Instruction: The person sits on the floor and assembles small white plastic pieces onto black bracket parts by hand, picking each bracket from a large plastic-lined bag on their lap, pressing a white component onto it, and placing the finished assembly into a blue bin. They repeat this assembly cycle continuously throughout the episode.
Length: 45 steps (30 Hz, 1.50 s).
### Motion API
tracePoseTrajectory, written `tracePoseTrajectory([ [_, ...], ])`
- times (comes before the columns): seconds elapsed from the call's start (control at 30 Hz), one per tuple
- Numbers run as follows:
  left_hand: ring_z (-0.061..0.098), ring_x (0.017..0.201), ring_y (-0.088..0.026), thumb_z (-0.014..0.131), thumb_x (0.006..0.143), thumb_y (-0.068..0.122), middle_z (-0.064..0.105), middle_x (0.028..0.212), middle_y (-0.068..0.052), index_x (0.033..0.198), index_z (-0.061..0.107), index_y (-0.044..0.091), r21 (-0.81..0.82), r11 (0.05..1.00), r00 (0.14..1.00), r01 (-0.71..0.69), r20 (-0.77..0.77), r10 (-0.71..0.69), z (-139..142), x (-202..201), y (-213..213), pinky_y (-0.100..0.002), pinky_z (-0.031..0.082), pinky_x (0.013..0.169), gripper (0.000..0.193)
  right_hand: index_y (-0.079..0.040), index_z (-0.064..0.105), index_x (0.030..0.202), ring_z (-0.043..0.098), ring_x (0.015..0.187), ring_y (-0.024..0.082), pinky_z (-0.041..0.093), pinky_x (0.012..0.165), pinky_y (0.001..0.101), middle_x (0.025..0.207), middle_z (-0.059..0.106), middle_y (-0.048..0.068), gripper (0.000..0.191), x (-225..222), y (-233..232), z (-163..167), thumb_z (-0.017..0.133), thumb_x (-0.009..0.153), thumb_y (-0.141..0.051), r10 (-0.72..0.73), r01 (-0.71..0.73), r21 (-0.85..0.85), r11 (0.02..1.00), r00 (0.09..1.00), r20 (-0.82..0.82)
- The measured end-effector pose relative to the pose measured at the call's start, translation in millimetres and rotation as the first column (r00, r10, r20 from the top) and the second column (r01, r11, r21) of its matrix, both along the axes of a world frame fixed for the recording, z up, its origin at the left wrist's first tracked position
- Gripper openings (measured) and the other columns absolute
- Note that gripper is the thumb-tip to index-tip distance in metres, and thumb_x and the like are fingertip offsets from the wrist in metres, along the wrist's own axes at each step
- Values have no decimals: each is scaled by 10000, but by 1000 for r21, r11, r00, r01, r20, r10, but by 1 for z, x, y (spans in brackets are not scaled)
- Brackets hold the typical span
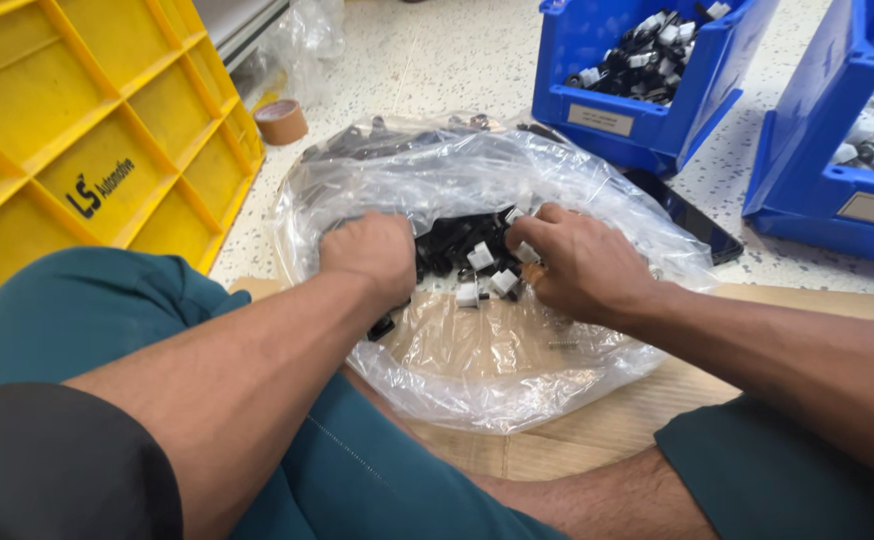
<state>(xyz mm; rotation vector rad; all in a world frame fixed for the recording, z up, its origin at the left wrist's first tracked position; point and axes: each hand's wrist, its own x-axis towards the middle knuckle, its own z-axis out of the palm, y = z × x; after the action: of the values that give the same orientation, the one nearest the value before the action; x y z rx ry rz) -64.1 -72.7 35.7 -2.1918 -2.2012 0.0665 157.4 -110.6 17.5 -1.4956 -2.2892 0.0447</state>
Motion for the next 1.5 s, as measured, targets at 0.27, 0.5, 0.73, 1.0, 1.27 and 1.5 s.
tracePoseTrajectory([
  [0.27, 750, 1041, -306, 620, 962, 117, 787, 1060, -122, 1005, 812, 116, 43, 971, 955, 234, -196, -222, -18, 4, -17, -426, 647, 809, 196, -131, 746, 1128, 690, 1064, 316, 547, 938, 449, 1145, 703, 159, 317, -1, 2, 8, 739, 813, -100, -124, 89, -176, 980, 973, -195],
  [0.5, 712, 1071, -326, 669, 905, 109, 772, 1046, -116, 985, 807, 112, 10, 956, 920, 293, -274, -279, -25, 7, -15, -406, 647, 792, 159, -142, 740, 1179, 735, 1018, 288, 573, 898, 431, 1128, 734, 160, 315, 8, -1, 15, 733, 865, -132, -185, 121, -285, 951, 960, -211],
  [0.73, 699, 1052, -313, 646, 946, 143, 776, 1025, -125, 955, 812, 111, -36, 895, 846, 444, -313, -432, -41, 7, -9, -408, 641, 787, 170, -182, 745, 1175, 771, 930, 201, 615, 775, 383, 1138, 731, 70, 260, 9, -20, 40, 765, 916, -185, -373, 167, -519, 838, 870, -323],
  [1.0, 731, 1061, -338, 663, 885, 36, 751, 1077, -156, 986, 782, 80, 72, 974, 974, 216, -78, -211, -27, -6, 3, -447, 651, 828, 162, -76, 716, 1207, 754, 948, 190, 650, 812, 323, 1066, 763, 148, 304, 24, -47, 74, 736, 909, -134, -484, 63, -616, 785, 684, -547],
  [1.27, 710, 1087, -347, 623, 894, 51, 744, 1074, -171, 934, 760, 73, 49, 959, 957, 278, -93, -273, -26, -8, 0, -467, 632, 866, 144, -59, 694, 1219, 746, 956, 202, 640, 867, 337, 1043, 741, 140, 288, 27, -53, 80, 676, 933, -82, -557, 88, -652, 753, 614, -559],
  [1.5, 644, 1160, -341, 669, 832, 68, 738, 1074, -184, 911, 776, 37, 36, 878, 851, 478, -266, -453, -31, -9, 4, -453, 660, 810, 137, -53, 697, 1193, 730, 939, 185, 640, 851, 340, 1059, 726, 93, 281, 27, -52, 77, 684, 913, -34, -527, 68, -636, 769, 631, -569],
])
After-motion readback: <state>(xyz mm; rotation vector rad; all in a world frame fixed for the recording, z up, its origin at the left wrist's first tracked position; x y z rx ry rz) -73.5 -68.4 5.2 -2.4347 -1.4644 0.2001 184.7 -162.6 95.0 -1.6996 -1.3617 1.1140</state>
